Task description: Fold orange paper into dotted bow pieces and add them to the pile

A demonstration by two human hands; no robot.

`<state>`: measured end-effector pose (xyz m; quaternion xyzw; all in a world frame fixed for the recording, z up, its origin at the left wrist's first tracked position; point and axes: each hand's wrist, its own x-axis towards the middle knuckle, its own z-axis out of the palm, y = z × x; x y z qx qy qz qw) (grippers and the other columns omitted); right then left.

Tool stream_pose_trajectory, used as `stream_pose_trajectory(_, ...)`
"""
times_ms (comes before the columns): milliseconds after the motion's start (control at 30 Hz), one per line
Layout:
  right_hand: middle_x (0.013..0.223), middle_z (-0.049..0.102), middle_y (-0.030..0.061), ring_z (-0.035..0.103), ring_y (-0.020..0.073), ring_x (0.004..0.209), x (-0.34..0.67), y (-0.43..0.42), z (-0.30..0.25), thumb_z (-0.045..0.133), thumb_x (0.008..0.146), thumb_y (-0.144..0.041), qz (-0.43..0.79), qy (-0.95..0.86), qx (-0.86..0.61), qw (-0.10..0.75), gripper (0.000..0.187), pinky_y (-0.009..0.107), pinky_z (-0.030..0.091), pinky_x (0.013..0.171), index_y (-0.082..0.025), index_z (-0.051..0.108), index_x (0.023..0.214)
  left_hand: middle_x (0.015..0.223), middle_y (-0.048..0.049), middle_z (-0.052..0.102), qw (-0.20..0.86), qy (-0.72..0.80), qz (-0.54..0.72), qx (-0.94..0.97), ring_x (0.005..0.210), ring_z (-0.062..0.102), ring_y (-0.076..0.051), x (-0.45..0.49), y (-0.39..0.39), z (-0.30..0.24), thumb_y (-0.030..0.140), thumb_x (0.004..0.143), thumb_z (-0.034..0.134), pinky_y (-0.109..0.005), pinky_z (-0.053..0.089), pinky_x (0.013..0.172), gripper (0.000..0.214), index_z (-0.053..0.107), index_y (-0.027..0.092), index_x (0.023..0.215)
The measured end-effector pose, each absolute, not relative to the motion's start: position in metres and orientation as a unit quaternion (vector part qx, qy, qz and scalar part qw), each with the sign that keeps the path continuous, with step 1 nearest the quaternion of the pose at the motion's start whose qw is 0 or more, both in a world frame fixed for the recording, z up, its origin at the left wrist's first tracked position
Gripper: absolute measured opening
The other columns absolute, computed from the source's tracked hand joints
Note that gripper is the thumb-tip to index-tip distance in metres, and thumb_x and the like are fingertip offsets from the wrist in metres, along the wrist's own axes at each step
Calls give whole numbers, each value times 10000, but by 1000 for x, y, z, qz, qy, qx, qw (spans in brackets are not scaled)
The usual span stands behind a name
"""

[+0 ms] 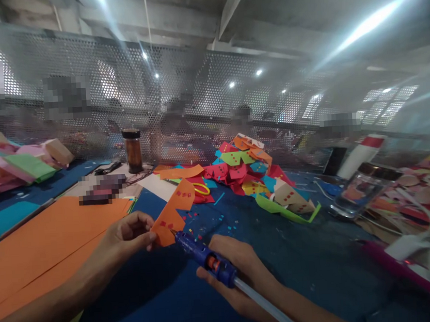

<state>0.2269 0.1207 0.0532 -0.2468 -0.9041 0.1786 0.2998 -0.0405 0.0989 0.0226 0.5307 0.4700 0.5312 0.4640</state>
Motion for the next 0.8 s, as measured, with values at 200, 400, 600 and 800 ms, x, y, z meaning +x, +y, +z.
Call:
stream_pose_trajectory(200, 741, 583, -1, 519, 138, 652, 228, 122, 47, 595, 898, -320, 169, -906, -253, 294, 197, 265, 373, 599, -210, 488, 773, 671, 4, 676, 462, 461, 547, 525, 578, 595, -145, -42, 104, 12, 404, 736, 797, -278, 472, 571, 280, 644, 193, 836)
stream_pose_trajectory(400, 734, 575, -6, 506, 133, 638, 229, 123, 44, 592, 896, -319, 170, -907, -252, 292, 203, 267, 373, 583, -214, 478, 765, 662, 4, 674, 464, 456, 543, 531, 580, 599, -146, -41, 103, 13, 402, 739, 798, -269, 466, 565, 261, 660, 200, 830)
stream_pose_trajectory(600, 726, 558, -11, 504, 137, 644, 228, 122, 44, 586, 925, -353, 174, -905, -259, 288, 255, 274, 369, 588, -223, 455, 749, 671, -2, 693, 482, 447, 529, 537, 576, 606, -146, -41, 103, 17, 402, 726, 814, -264, 472, 563, 269, 653, 201, 802)
stream_pose_trajectory(800, 743, 565, 1, 511, 140, 649, 228, 121, 44, 587, 909, -343, 170, -904, -272, 284, 234, 271, 372, 589, -220, 458, 758, 664, 11, 662, 467, 443, 546, 536, 567, 594, -142, -41, 104, 11, 412, 738, 801, -266, 467, 558, 266, 654, 203, 811)
